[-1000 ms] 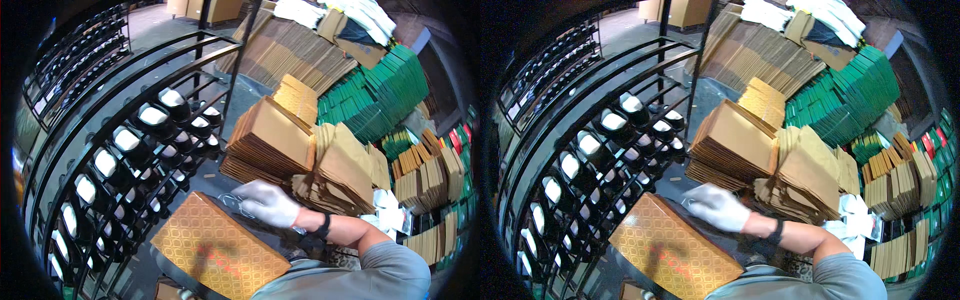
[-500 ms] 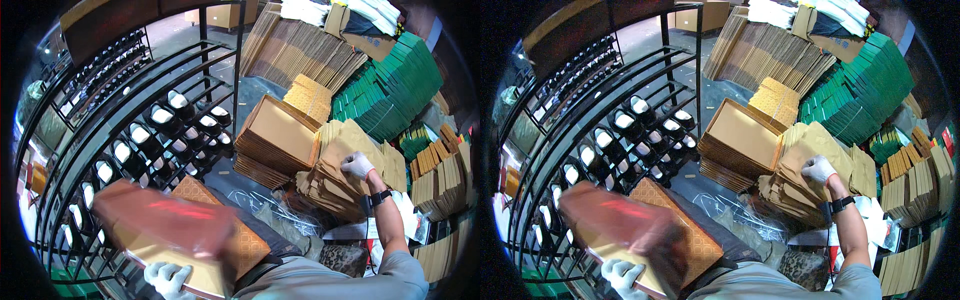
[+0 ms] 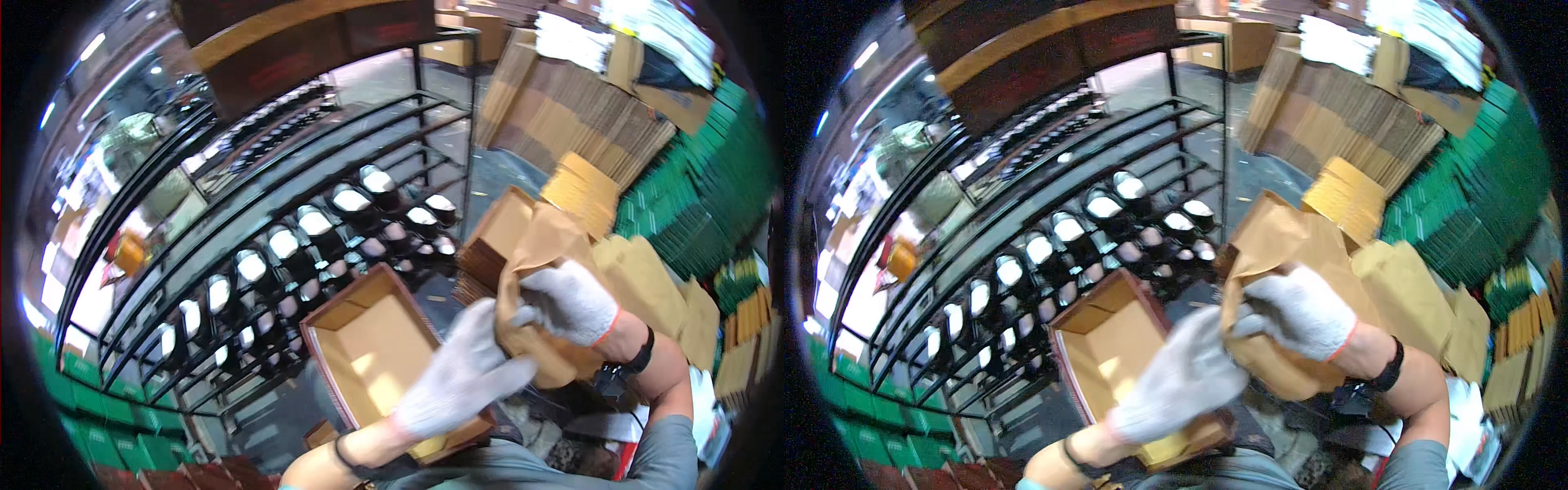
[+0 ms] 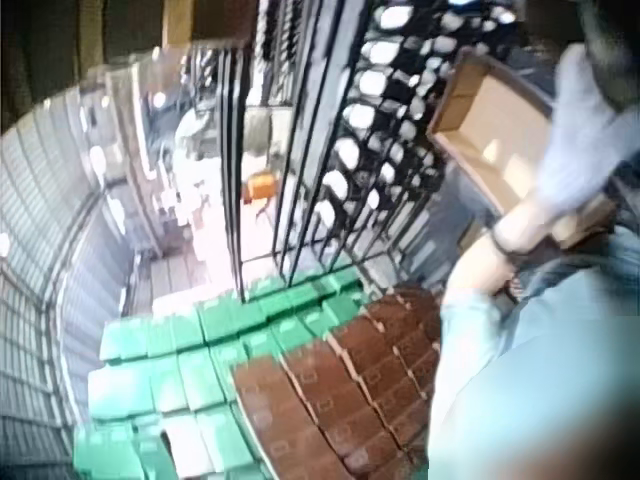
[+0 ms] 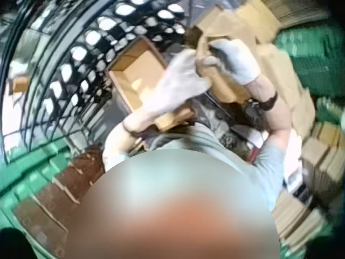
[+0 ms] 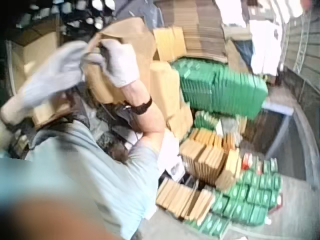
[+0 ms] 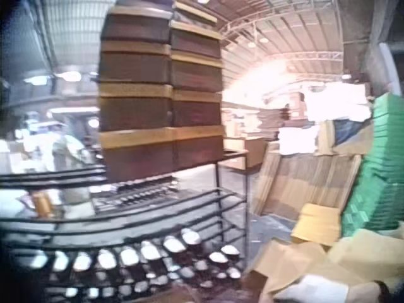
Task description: Packing finished shoes into shoe boxes and stacking them.
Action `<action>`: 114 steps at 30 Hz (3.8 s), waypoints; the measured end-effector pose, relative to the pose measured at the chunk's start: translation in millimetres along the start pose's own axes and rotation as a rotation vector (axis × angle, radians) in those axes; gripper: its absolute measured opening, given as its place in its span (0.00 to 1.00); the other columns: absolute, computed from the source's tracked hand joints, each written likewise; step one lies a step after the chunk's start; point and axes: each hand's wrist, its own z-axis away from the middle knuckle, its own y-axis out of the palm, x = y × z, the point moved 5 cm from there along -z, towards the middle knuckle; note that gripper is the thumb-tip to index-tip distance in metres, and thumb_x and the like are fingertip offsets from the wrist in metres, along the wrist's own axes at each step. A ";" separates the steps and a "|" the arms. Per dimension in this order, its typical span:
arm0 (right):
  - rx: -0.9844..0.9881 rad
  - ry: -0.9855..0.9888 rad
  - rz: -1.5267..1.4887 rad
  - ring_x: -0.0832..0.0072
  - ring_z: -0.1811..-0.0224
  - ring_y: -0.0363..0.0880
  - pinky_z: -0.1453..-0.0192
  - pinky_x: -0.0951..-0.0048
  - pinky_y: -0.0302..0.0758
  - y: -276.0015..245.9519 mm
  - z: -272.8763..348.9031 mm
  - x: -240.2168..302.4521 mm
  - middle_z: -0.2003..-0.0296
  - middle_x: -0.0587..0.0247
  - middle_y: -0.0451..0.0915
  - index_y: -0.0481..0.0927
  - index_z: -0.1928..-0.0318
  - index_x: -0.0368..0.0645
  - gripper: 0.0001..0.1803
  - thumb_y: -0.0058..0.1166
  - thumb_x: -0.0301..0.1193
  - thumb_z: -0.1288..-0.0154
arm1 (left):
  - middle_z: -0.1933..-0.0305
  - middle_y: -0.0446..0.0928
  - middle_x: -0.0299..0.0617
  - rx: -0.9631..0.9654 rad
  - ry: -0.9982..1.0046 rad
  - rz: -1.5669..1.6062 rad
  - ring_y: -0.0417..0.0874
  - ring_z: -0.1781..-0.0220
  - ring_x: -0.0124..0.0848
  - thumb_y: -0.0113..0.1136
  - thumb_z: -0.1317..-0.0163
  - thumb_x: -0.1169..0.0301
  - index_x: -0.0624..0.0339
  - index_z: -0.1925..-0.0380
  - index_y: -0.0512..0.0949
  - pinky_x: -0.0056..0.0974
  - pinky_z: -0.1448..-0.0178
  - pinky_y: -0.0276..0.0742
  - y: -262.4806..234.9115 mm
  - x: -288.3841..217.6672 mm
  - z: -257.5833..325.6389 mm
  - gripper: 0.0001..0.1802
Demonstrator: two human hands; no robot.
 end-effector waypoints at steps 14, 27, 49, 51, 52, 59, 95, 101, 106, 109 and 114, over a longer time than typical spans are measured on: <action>-0.010 -0.211 1.947 0.47 0.16 0.72 0.16 0.41 0.68 172.4 -410.3 -49.3 0.19 0.50 0.75 0.79 0.20 0.56 0.56 0.62 0.77 0.42 | 0.52 0.85 0.37 -1.287 -0.103 -0.286 0.83 0.52 0.25 0.61 0.19 0.70 0.69 0.39 0.82 0.33 0.44 0.79 -193.3 37.5 233.2 0.16; 0.210 -0.046 0.778 0.78 0.55 0.87 0.49 0.75 0.82 10.0 -258.6 -24.7 0.52 0.66 0.89 0.88 0.43 0.33 0.21 0.64 0.40 0.24 | 0.48 0.89 0.41 -1.338 0.042 0.056 0.90 0.51 0.30 0.59 0.15 0.60 0.67 0.37 0.82 0.39 0.44 0.87 -219.1 54.7 281.6 0.21; 1.301 -1.308 2.157 0.69 0.65 0.86 0.40 0.62 0.71 249.2 -29.4 -33.6 0.75 0.72 0.87 0.91 0.70 0.57 0.03 0.70 0.36 0.46 | 0.64 0.85 0.59 0.152 0.051 -1.388 0.90 0.63 0.55 0.61 0.19 0.50 0.72 0.33 0.76 0.54 0.59 0.89 -45.1 92.4 103.4 0.33; 1.349 -1.175 2.233 0.66 0.62 0.88 0.35 0.58 0.73 235.7 -39.6 -87.4 0.71 0.68 0.89 0.93 0.65 0.57 0.05 0.68 0.37 0.39 | 0.62 0.85 0.52 0.095 0.472 -1.157 0.90 0.58 0.54 0.62 0.21 0.59 0.61 0.48 0.82 0.54 0.54 0.88 -42.7 76.8 110.8 0.16; 1.302 -1.428 1.680 0.64 0.62 0.89 0.33 0.54 0.73 229.1 -41.7 -99.0 0.65 0.60 0.91 0.93 0.53 0.52 0.15 0.68 0.36 0.40 | 0.56 0.88 0.50 0.037 0.643 -1.151 0.90 0.54 0.51 0.64 0.25 0.62 0.59 0.42 0.84 0.51 0.50 0.89 -47.4 55.3 123.2 0.17; -0.258 -0.758 1.704 0.44 0.39 0.84 0.30 0.46 0.80 -40.0 -124.0 -68.2 0.43 0.40 0.84 0.76 0.29 0.36 0.34 0.68 0.31 0.34 | 0.21 0.73 0.69 -0.480 0.256 -1.529 0.77 0.23 0.66 0.75 0.32 0.64 0.70 0.21 0.69 0.56 0.18 0.73 -174.6 -23.5 95.3 0.43; -0.160 -0.421 0.168 0.59 0.34 0.88 0.28 0.54 0.84 -103.2 -1.0 -14.8 0.30 0.52 0.83 0.68 0.19 0.34 0.39 0.53 0.53 0.12 | 0.05 0.42 0.62 -0.909 0.223 -0.628 0.46 0.04 0.49 0.41 0.16 0.30 0.77 0.12 0.33 0.46 0.06 0.41 -100.2 109.8 228.9 0.63; 0.237 -0.087 0.773 0.59 0.19 0.71 0.16 0.56 0.70 13.6 64.4 -147.5 0.20 0.47 0.70 0.51 0.12 0.33 0.58 0.76 0.31 0.32 | 0.06 0.40 0.64 -0.650 0.229 -0.488 0.52 0.06 0.47 0.74 0.27 0.62 0.74 0.13 0.23 0.47 0.07 0.50 -61.5 86.7 203.3 0.71; 0.397 -0.038 0.713 0.61 0.14 0.62 0.11 0.55 0.62 35.3 29.2 -120.7 0.17 0.48 0.64 0.45 0.10 0.36 0.69 0.81 0.40 0.38 | 0.18 0.61 0.64 -0.890 0.250 -0.002 0.66 0.17 0.55 0.81 0.34 0.56 0.75 0.12 0.40 0.57 0.10 0.57 -86.6 95.1 193.1 0.69; 0.468 -0.062 0.464 0.61 0.12 0.59 0.09 0.55 0.58 71.2 -30.7 -103.1 0.15 0.50 0.62 0.46 0.09 0.36 0.74 0.83 0.45 0.46 | 0.19 0.67 0.53 -0.844 0.261 -0.590 0.72 0.21 0.39 0.76 0.31 0.56 0.69 0.12 0.46 0.47 0.18 0.71 -165.4 74.1 165.1 0.61; 0.456 -0.262 0.406 0.60 0.17 0.67 0.14 0.57 0.64 95.9 -83.9 -84.2 0.21 0.51 0.67 0.55 0.13 0.36 0.71 0.85 0.47 0.50 | 0.26 0.73 0.48 -0.680 0.335 -0.046 0.75 0.26 0.38 0.73 0.26 0.62 0.62 0.20 0.59 0.45 0.23 0.75 -204.4 5.9 111.3 0.43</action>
